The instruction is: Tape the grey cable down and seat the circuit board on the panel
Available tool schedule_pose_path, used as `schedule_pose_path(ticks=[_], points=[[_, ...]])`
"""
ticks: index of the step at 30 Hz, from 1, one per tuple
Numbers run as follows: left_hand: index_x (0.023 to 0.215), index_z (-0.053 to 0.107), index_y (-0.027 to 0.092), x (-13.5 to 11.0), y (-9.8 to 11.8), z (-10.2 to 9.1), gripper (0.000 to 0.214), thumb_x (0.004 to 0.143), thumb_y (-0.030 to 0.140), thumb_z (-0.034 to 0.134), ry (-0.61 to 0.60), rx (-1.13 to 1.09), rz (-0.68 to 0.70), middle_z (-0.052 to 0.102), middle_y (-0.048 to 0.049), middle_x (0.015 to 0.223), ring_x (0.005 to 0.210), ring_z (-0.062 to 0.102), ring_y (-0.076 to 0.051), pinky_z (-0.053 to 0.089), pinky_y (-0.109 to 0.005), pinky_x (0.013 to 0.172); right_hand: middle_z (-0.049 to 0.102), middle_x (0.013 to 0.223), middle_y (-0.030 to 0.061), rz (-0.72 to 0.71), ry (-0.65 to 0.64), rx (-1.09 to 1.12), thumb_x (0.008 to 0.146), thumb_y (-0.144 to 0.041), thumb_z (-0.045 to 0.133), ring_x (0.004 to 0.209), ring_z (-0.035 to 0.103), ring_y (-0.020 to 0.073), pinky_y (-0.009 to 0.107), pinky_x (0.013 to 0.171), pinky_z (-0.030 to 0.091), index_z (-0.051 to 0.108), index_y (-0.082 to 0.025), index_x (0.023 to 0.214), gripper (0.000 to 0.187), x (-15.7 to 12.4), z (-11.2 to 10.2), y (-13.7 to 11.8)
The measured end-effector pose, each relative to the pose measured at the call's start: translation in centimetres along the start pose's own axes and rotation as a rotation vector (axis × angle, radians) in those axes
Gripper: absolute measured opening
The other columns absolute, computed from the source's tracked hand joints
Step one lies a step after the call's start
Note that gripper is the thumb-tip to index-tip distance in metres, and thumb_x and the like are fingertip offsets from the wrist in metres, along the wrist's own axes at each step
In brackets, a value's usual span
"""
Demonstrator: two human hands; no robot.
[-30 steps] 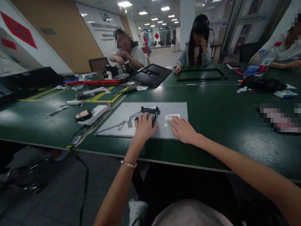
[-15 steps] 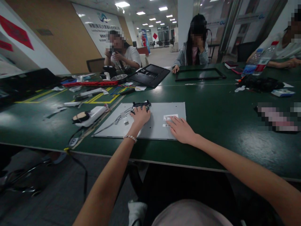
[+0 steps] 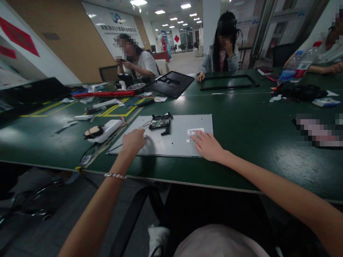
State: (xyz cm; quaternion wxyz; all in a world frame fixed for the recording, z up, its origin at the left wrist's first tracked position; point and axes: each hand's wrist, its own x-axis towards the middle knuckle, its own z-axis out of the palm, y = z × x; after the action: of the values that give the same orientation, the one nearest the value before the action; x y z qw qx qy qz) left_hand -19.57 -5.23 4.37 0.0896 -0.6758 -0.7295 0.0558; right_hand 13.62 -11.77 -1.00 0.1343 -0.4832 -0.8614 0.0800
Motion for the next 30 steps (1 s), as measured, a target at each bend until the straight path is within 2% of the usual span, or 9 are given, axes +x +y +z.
schedule_pose_path(ticks=[3,7,11,14,16,19,22,26,30], points=[[0.105,0.071,0.012,0.5,-0.7,0.2,0.033,0.088,0.02,0.043,0.002,0.072,-0.009,0.069,-0.021,0.107,0.102,0.065,-0.037,0.052,-0.046,0.081,0.032,0.159,0.0128,0.003,-0.002,0.002,0.102,-0.034,0.025,0.148,0.025,0.0288,0.052,0.118,0.023,0.04,-0.014,0.15,0.054,0.0,-0.1,0.0],[0.107,0.072,0.012,2.2,-0.9,-0.9,0.036,0.092,0.021,0.039,0.175,0.018,-0.076,0.069,-0.0205,0.103,0.097,0.065,-0.035,0.051,-0.046,0.079,0.033,0.159,0.0132,0.003,-0.004,0.004,0.102,-0.034,0.024,0.148,0.025,0.0284,0.052,0.118,0.023,0.04,-0.014,0.15,0.054,0.0,-0.2,-0.1],[0.115,0.067,0.008,5.6,-0.6,-3.1,0.045,0.1,0.031,0.032,0.366,-0.04,-0.118,0.069,-0.0211,0.104,0.101,0.063,-0.032,0.049,-0.045,0.085,0.032,0.159,0.0127,0.001,-0.006,0.009,0.102,-0.035,0.025,0.148,0.025,0.0286,0.051,0.118,0.023,0.041,-0.014,0.149,0.054,0.1,-0.1,0.0],[0.116,0.065,0.006,8.8,0.8,-4.1,0.046,0.102,0.033,0.031,0.444,-0.062,-0.136,0.068,-0.0208,0.108,0.103,0.062,-0.029,0.048,-0.044,0.088,0.032,0.159,0.0134,-0.001,-0.006,0.014,0.102,-0.035,0.025,0.148,0.025,0.0291,0.052,0.118,0.022,0.04,-0.014,0.15,0.054,0.2,-0.1,0.1],[0.116,0.066,0.005,10.7,2.4,-4.1,0.041,0.101,0.026,0.034,0.43,-0.054,-0.13,0.068,-0.0211,0.109,0.103,0.063,-0.029,0.048,-0.045,0.087,0.032,0.159,0.0136,0.005,-0.006,0.016,0.102,-0.035,0.026,0.148,0.025,0.0292,0.052,0.118,0.022,0.04,-0.014,0.15,0.054,0.2,0.0,0.0],[0.112,0.068,0.002,12.8,5.1,-2.9,0.035,0.095,0.012,0.039,0.294,-0.042,-0.086,0.068,-0.0234,0.109,0.104,0.064,-0.03,0.05,-0.044,0.086,0.032,0.159,0.0136,0.015,0.001,0.016,0.102,-0.034,0.027,0.147,0.026,0.029,0.052,0.118,0.023,0.041,-0.015,0.149,0.053,0.3,0.0,0.0],[0.106,0.071,0.002,14.4,6.8,-1.2,0.031,0.089,0.009,0.046,0.18,-0.053,-0.049,0.069,-0.025,0.108,0.102,0.066,-0.031,0.052,-0.04,0.086,0.032,0.159,0.0137,0.018,0.004,0.015,0.102,-0.033,0.028,0.148,0.025,0.029,0.052,0.118,0.023,0.042,-0.015,0.149,0.052,0.4,-0.1,-0.1],[0.108,0.071,0.003,15.5,6.8,0.5,0.034,0.086,0.014,0.048,0.058,-0.065,-0.028,0.069,-0.0261,0.11,0.103,0.067,-0.034,0.053,-0.039,0.086,0.032,0.159,0.0138,0.011,-0.002,0.031,0.102,-0.035,0.026,0.148,0.025,0.0288,0.051,0.118,0.022,0.042,-0.015,0.149,0.053,0.5,-0.1,-0.1],[0.125,0.065,0.011,15.2,5.9,1.3,0.045,0.087,0.014,0.042,0.156,-0.098,0.138,0.068,-0.0196,0.119,0.108,0.065,-0.031,0.05,-0.038,0.092,0.031,0.16,0.013,0.011,-0.002,0.032,0.102,-0.035,0.025,0.148,0.024,0.028,0.051,0.118,0.022,0.04,-0.015,0.149,0.053,0.6,0.0,0.0]])
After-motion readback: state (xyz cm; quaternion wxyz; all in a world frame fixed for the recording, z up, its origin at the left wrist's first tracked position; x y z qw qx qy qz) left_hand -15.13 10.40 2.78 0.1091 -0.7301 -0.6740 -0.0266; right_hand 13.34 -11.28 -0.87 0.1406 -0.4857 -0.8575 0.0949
